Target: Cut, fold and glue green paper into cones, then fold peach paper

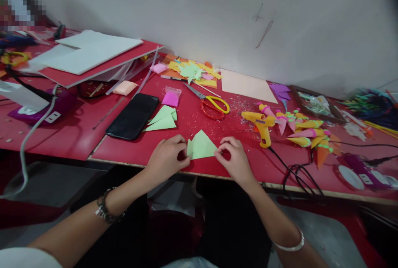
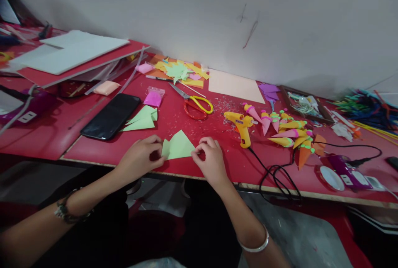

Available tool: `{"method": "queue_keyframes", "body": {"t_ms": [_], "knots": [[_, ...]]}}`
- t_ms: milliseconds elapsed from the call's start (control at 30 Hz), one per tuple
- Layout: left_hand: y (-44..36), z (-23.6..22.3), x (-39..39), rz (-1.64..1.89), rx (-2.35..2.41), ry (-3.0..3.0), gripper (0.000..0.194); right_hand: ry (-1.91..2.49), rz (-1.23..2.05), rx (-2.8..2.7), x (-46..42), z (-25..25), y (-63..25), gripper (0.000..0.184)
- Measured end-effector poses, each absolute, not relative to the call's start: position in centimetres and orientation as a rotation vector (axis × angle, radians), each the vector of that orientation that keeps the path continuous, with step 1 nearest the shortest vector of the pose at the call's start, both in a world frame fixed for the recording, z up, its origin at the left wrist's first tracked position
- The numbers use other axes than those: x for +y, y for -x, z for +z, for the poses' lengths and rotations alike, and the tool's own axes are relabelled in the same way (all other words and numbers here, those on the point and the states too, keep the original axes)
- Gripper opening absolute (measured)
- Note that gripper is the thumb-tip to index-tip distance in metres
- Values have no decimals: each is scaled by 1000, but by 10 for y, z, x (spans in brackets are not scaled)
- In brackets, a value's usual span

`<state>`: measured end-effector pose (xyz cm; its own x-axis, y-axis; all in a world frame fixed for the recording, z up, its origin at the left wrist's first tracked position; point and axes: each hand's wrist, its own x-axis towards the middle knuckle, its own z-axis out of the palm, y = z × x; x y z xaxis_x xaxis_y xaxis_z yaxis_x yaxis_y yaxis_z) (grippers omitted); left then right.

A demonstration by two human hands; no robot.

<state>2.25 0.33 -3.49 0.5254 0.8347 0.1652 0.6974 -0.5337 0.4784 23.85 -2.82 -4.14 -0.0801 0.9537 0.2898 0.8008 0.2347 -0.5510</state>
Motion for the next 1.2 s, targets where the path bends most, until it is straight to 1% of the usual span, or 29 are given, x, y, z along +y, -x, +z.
{"method": "queue_keyframes", "body": {"t_ms": [300, 367, 400, 467, 533, 567, 633, 700, 767, 867, 1067, 1133, 1200], "knots": [[-19, -36, 3, 504, 1246, -2406, 11, 1660, 287, -1909, -31, -42, -244, 6], [-17, -36, 1, 519, 1281, -2411, 7, 1657, 289, -1908, -31, -42, -245, 6], [-17, -36, 1, 547, 1305, -2417, 9, 1659, 289, -1907, -32, -42, -245, 6], [-17, -34, 0, 619, 1331, -2459, 30, 1660, 287, -1906, -32, -43, -245, 10], [-19, -29, 1, 630, 1260, -2586, 50, 1658, 282, -1916, -33, -42, -245, 13], [-21, -26, 2, 593, 1176, -2681, 56, 1660, 279, -1924, -34, -42, -245, 14], [-25, -20, 4, 454, 956, -2875, 61, 1673, 269, -1941, -34, -42, -245, 14], [-29, -18, 5, 326, 775, -2987, 59, 1691, 255, -1953, -35, -41, -244, 14], [-31, -19, 3, 244, 719, -3012, 55, 1705, 236, -1957, -35, -41, -243, 13], [-28, -21, -3, 199, 750, -3004, 52, 1718, 214, -1961, -35, -42, -241, 12], [1, -20, -19, 228, 829, -3017, 50, 1713, 212, -1981, -34, -42, -243, 12], [8, -18, -22, 186, 882, -3012, 49, 1703, 217, -2009, -34, -41, -244, 14], [12, -17, -23, 105, 908, -3024, 49, 1668, 190, -2063, -37, -37, -242, 21]]}}
